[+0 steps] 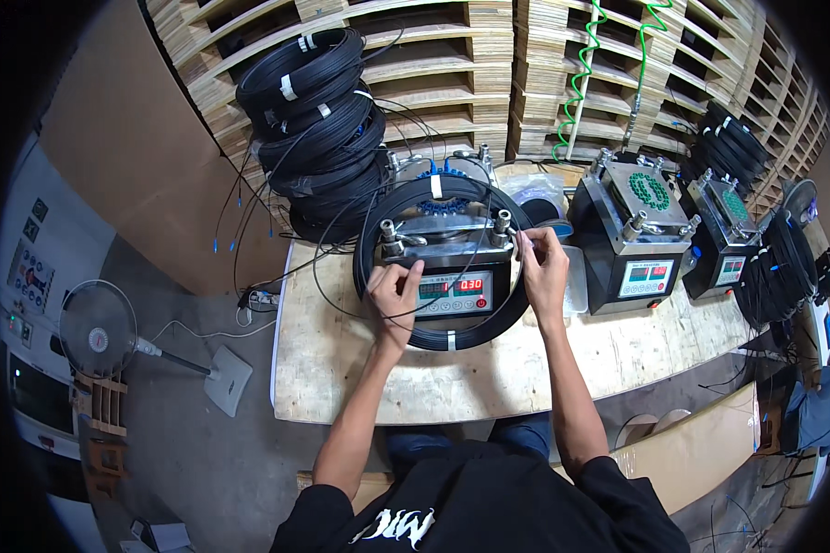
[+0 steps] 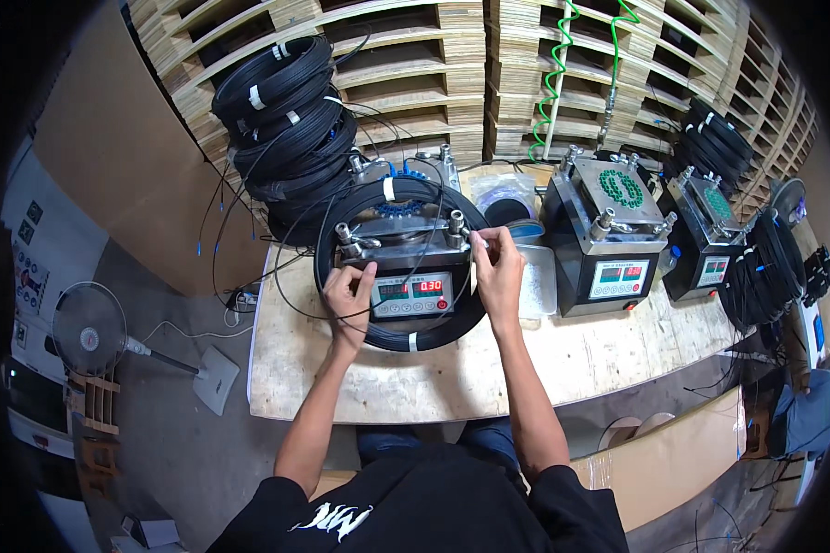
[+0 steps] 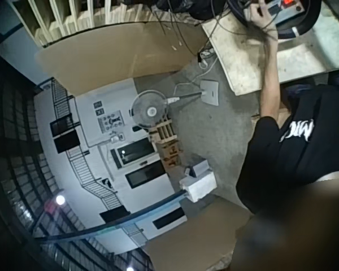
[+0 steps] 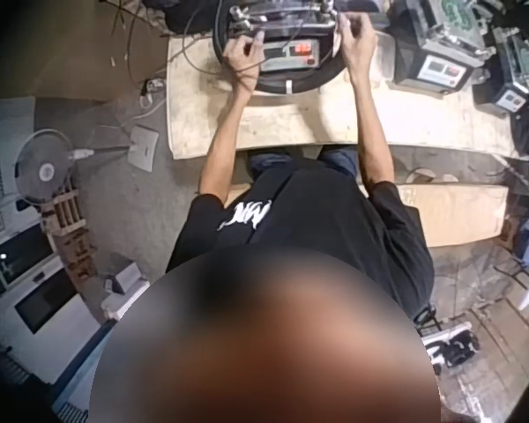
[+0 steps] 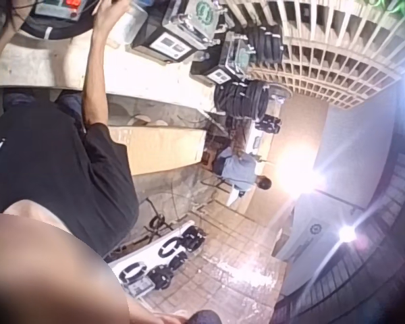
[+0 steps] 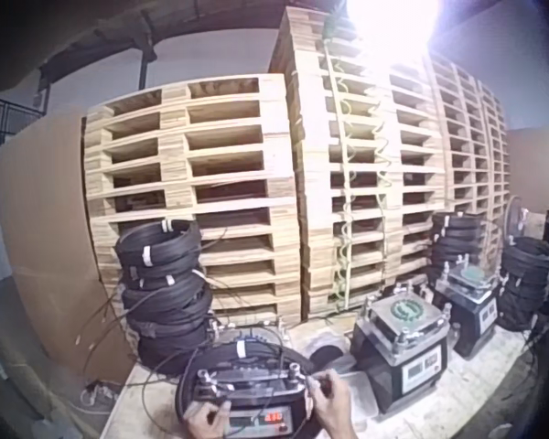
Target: The worker prepares a fiber optic cable spool, inserts the connectors into a polishing machine, applies liquid, and runs the machine.
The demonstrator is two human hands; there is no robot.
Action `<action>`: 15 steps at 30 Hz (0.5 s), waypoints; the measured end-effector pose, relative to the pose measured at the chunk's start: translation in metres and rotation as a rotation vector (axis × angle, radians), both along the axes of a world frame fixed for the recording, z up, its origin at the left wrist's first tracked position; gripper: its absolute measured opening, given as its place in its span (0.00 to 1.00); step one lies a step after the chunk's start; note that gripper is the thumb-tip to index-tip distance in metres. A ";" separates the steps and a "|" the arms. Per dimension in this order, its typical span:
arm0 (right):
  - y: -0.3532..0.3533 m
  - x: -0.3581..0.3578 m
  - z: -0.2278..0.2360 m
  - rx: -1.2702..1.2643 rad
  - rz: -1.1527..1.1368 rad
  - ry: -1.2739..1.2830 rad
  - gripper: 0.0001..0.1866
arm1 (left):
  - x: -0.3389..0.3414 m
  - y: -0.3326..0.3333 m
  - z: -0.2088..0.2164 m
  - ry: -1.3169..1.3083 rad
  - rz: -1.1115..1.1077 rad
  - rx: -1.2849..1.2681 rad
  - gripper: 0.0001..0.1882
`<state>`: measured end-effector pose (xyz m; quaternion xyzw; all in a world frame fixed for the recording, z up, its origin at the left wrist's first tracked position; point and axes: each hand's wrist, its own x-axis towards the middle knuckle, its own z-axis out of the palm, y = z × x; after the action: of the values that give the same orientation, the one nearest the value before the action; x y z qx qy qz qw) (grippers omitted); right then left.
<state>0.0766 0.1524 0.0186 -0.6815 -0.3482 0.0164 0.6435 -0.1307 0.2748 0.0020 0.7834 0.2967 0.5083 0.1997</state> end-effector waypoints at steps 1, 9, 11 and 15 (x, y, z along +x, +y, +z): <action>0.001 -0.003 0.001 0.084 0.021 -0.011 0.09 | -0.010 0.004 0.003 0.089 0.016 0.036 0.17; 0.008 -0.023 -0.008 0.163 0.047 -0.090 0.19 | -0.033 0.026 -0.010 -0.028 0.330 0.218 0.23; 0.017 -0.029 -0.006 0.185 0.079 -0.211 0.16 | -0.029 0.039 -0.007 -0.136 0.150 0.020 0.35; 0.007 -0.038 -0.006 0.109 0.139 -0.061 0.13 | -0.026 0.056 0.010 0.016 -0.126 -0.204 0.43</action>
<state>0.0386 0.1598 0.0128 -0.6198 -0.4146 0.0212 0.6660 -0.1563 0.3311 0.0123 0.7802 0.2985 0.4554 0.3077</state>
